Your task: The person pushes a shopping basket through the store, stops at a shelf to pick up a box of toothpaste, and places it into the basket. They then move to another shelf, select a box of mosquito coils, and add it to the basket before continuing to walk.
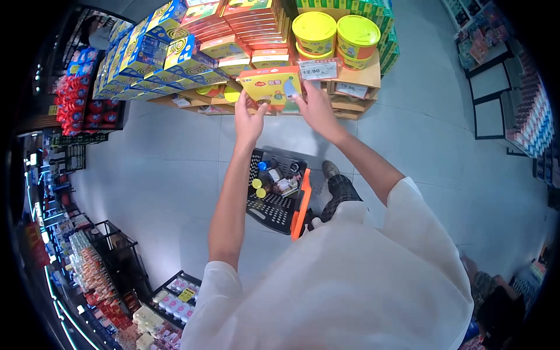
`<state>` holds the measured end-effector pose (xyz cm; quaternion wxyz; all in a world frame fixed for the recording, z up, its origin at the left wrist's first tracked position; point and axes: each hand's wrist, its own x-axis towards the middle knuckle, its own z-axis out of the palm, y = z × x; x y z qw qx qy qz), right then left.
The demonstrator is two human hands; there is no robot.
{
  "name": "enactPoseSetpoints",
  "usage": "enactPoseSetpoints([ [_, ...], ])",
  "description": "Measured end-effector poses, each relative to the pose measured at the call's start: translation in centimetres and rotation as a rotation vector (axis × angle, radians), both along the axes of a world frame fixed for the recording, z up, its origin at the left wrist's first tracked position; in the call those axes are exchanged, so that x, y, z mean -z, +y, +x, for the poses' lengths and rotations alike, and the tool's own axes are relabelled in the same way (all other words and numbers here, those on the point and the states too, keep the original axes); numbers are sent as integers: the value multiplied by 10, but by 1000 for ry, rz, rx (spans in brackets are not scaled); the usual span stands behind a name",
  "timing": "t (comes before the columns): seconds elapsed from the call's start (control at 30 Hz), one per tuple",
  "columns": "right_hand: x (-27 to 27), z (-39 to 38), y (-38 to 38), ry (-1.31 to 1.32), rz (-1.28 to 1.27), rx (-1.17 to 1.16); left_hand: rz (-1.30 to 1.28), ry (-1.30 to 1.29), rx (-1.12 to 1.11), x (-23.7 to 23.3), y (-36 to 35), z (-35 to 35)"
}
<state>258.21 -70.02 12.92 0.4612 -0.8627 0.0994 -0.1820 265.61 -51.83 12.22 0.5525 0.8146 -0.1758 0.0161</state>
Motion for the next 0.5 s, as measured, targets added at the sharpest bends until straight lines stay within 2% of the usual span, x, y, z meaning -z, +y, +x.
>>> enactPoseSetpoints([
  [0.03,10,20,-9,-33,-9,12,117,78,-30,-17,-10,9],
  [0.07,18,35,-14,-66,-15,28,202,70,-121,0,-17,28],
  [0.1,3,44,-16,-36,153,-21,138,124,-112,10,-25,48],
  [0.27,40,108,-26,-61,41,-14,-296,440,-54,-1,-60,100],
  [0.4,43,155,-34,-36,60,-21,-246,396,-81,16,-79,125],
  [0.5,49,175,-36,-15,69,-5,-262,400,-20,31,-88,128],
])
